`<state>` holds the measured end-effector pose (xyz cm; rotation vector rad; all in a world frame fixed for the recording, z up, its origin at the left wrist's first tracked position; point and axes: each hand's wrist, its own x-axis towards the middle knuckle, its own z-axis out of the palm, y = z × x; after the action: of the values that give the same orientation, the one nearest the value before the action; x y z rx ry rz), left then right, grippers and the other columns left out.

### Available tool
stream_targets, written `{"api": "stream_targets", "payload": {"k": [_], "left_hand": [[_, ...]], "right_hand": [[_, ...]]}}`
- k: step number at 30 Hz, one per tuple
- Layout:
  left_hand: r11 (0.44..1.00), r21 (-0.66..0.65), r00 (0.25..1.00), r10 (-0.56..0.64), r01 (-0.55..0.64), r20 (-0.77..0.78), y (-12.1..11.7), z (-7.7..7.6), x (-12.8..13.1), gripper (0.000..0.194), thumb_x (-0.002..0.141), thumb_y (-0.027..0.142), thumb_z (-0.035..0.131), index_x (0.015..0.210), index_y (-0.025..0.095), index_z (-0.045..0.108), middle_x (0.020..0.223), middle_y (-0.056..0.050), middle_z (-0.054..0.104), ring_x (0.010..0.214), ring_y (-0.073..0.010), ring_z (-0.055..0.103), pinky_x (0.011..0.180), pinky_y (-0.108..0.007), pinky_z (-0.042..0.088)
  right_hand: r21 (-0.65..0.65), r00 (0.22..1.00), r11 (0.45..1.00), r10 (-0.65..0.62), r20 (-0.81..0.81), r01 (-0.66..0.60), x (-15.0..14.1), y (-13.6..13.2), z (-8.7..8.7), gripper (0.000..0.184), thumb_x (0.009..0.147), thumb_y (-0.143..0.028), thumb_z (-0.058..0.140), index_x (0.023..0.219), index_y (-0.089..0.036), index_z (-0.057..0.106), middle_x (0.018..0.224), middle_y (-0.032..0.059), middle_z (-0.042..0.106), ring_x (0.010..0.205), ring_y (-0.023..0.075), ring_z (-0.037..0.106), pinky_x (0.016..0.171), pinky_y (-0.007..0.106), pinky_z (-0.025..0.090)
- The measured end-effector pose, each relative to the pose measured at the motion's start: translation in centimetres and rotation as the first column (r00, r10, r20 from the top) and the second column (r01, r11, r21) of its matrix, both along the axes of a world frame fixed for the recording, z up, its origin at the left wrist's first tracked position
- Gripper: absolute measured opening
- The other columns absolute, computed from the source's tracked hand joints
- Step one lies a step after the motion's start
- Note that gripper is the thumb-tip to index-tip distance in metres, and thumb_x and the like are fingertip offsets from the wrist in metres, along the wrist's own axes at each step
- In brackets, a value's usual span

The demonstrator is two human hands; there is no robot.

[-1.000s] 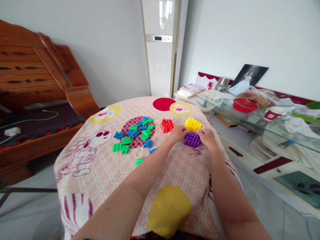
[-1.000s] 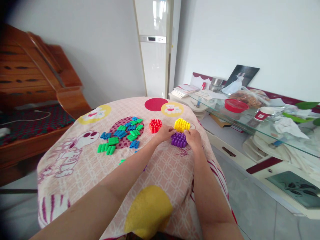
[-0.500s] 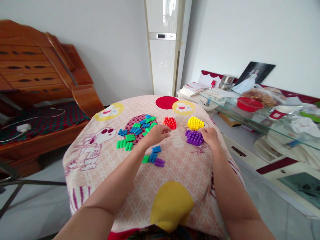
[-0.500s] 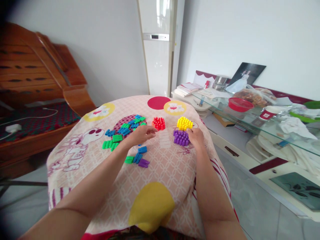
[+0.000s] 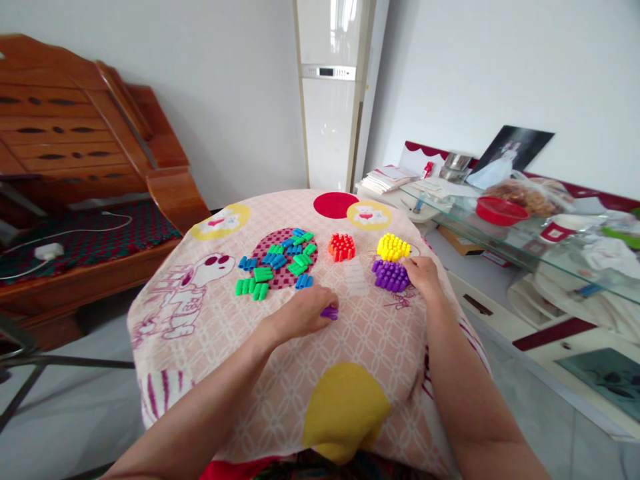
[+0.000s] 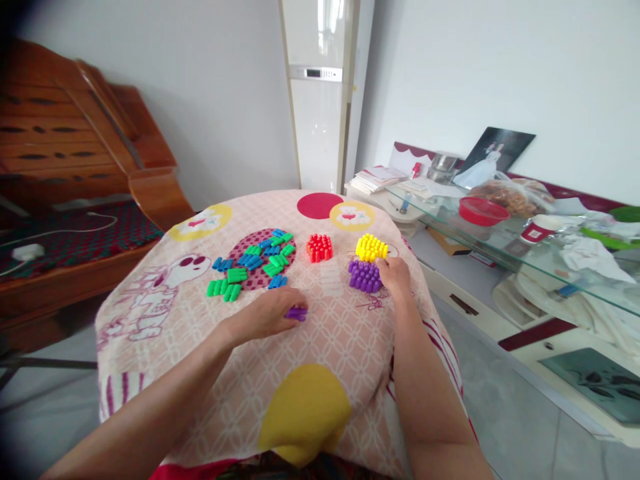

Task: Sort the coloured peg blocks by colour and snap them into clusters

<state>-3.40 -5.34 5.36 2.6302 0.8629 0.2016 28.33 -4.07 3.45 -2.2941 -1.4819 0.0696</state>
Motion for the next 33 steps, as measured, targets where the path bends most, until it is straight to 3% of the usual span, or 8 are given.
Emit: {"api": "stream_targets", "payload": {"k": [4,7,12,17,23,28,31,33], "left_hand": [[0.979,-0.201,0.956,0.098,-0.042,0.278,2.1,0.4,3.5,0.018,0.075,0.015,0.066,0.093,0.017,0.066,0.087,-0.002,0.072,0.079,-0.0145,0.066,0.075,-0.025,0.050],[0.942,-0.320,0.875,0.238,-0.102,0.422,4.0,-0.5,7.0,0.017,0.073,0.017,0.072,0.088,0.015,0.065,0.083,-0.002,0.071,0.077,-0.0141,0.067,0.073,-0.024,0.052],[0.935,-0.257,0.838,0.335,-0.242,0.430,6.2,-2.2,11.4,0.019,0.070,0.016,0.076,0.086,0.014,0.066,0.080,-0.002,0.070,0.075,-0.0150,0.065,0.073,-0.028,0.053],[0.925,-0.286,0.843,0.354,-0.251,0.405,6.3,-2.5,12.5,0.027,0.070,0.013,0.075,0.096,0.013,0.066,0.089,-0.004,0.071,0.080,-0.0156,0.066,0.077,-0.029,0.055],[0.933,-0.293,0.860,0.320,-0.211,0.398,5.6,-1.9,10.2,0.047,0.073,0.013,0.073,0.118,0.011,0.061,0.102,-0.010,0.071,0.083,-0.0164,0.069,0.074,-0.028,0.057],[0.955,-0.154,0.871,0.295,-0.254,0.394,7.2,-0.1,4.1,0.030,0.075,0.017,0.069,0.105,0.015,0.068,0.102,-0.007,0.074,0.087,-0.0174,0.070,0.080,-0.029,0.057],[0.902,-0.106,0.791,0.419,-0.419,0.446,9.4,0.4,-0.5,0.022,0.076,0.020,0.065,0.097,0.016,0.071,0.096,-0.005,0.075,0.087,-0.0173,0.071,0.085,-0.030,0.056],[0.840,-0.139,0.699,0.519,-0.525,0.492,10.9,0.0,-3.1,0.022,0.075,0.020,0.063,0.096,0.015,0.071,0.093,-0.005,0.076,0.085,-0.0174,0.071,0.084,-0.029,0.056]], "right_hand": [[0.007,1.000,1.000,-0.016,-0.024,0.017,0.0,0.0,0.1,0.040,0.092,-0.034,0.046,0.083,-0.011,0.078,0.079,0.0124,0.074,0.071,0.0201,0.060,0.060,0.028,0.032],[0.005,0.999,1.000,-0.021,-0.042,0.021,0.0,0.0,0.2,0.040,0.092,-0.034,0.046,0.082,-0.012,0.078,0.078,0.0131,0.074,0.071,0.0210,0.061,0.060,0.028,0.033],[0.021,0.999,1.000,-0.008,-0.047,0.009,0.2,0.2,0.0,0.041,0.092,-0.035,0.046,0.077,-0.014,0.077,0.078,0.0128,0.073,0.073,0.0218,0.062,0.060,0.029,0.035],[-0.012,0.999,1.000,-0.019,-0.026,0.019,0.2,0.3,-0.1,0.042,0.094,-0.036,0.045,0.081,-0.013,0.078,0.084,0.0145,0.074,0.078,0.0230,0.064,0.062,0.029,0.035],[0.015,1.000,1.000,-0.017,-0.004,0.017,0.2,0.1,-0.2,0.042,0.093,-0.035,0.044,0.081,-0.012,0.078,0.083,0.0147,0.074,0.078,0.0228,0.063,0.062,0.029,0.034],[0.187,0.998,0.981,-0.055,0.020,0.050,0.1,-0.3,0.3,0.039,0.090,-0.035,0.045,0.073,-0.014,0.073,0.075,0.0129,0.071,0.071,0.0219,0.059,0.065,0.030,0.036],[0.387,1.000,0.922,-0.018,0.010,0.012,-1.2,-1.0,0.7,0.042,0.093,-0.038,0.041,0.075,-0.014,0.070,0.073,0.0117,0.070,0.069,0.0205,0.058,0.067,0.030,0.039],[0.461,0.996,0.883,0.085,0.017,-0.084,-3.1,-1.5,0.6,0.043,0.095,-0.040,0.038,0.076,-0.015,0.069,0.072,0.0111,0.069,0.067,0.0196,0.058,0.068,0.029,0.041]]}}
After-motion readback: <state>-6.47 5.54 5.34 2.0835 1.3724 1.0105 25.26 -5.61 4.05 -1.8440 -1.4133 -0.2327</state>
